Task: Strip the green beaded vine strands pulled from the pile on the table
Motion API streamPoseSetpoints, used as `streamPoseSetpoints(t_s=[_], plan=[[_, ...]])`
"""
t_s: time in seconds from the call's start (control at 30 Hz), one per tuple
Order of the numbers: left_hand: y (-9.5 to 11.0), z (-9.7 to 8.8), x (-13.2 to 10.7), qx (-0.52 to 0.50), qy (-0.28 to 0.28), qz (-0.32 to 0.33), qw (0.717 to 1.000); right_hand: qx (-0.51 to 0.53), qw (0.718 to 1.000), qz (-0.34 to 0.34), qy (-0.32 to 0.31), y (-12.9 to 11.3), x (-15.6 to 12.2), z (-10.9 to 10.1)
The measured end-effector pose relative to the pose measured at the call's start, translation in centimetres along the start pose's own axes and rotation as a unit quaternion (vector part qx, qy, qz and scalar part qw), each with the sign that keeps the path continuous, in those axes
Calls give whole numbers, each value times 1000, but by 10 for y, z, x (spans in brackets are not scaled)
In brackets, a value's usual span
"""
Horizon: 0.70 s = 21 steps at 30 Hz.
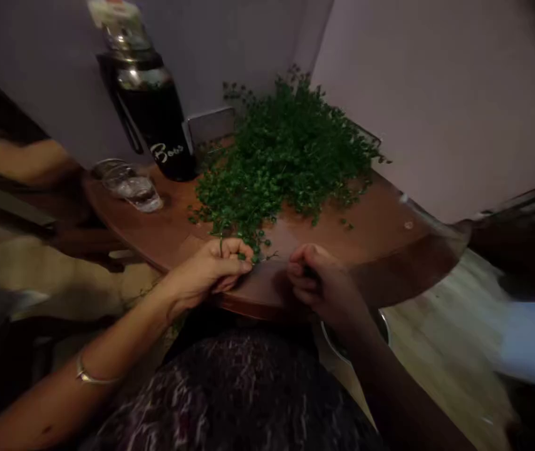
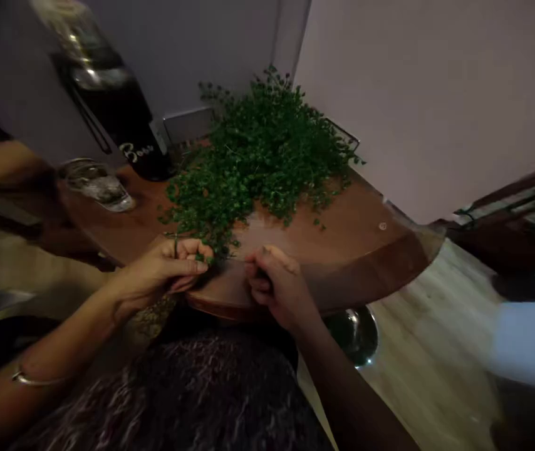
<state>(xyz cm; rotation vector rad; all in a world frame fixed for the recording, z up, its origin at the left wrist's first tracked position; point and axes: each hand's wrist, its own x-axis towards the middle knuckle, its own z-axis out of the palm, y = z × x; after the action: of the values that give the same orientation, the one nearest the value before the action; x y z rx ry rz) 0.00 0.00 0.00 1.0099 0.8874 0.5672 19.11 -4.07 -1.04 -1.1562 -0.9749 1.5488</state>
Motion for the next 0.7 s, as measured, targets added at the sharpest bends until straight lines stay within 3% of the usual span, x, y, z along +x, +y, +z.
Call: streamPoseSetpoints(t_s=[0.1, 0.17, 0.3, 0.4, 0.5, 0.6, 0.7], plan=[[2, 2, 3, 17, -12, -11, 1000, -181, 977, -113, 17, -1, 1, 7], [2, 4, 4, 28, -13, -15, 999, -310, 936, -165, -2, -3, 2, 11], [0, 9, 6, 25, -5, -19, 999, -494, 841, -210, -72, -5, 6, 16], [-2, 11, 6, 23, 0, -17, 1000, -545, 806, -216, -84, -4, 6, 16], [-1, 10, 6, 20, -5, 2, 1000, -555, 802, -199, -94, -2, 7, 14], [0, 7, 6, -8, -20, 29, 999, -526, 819, -203, -107, 1, 7, 12], [-1, 4, 6, -10, -17, 38, 999, -488, 843, -214, -78, 5, 7, 12]])
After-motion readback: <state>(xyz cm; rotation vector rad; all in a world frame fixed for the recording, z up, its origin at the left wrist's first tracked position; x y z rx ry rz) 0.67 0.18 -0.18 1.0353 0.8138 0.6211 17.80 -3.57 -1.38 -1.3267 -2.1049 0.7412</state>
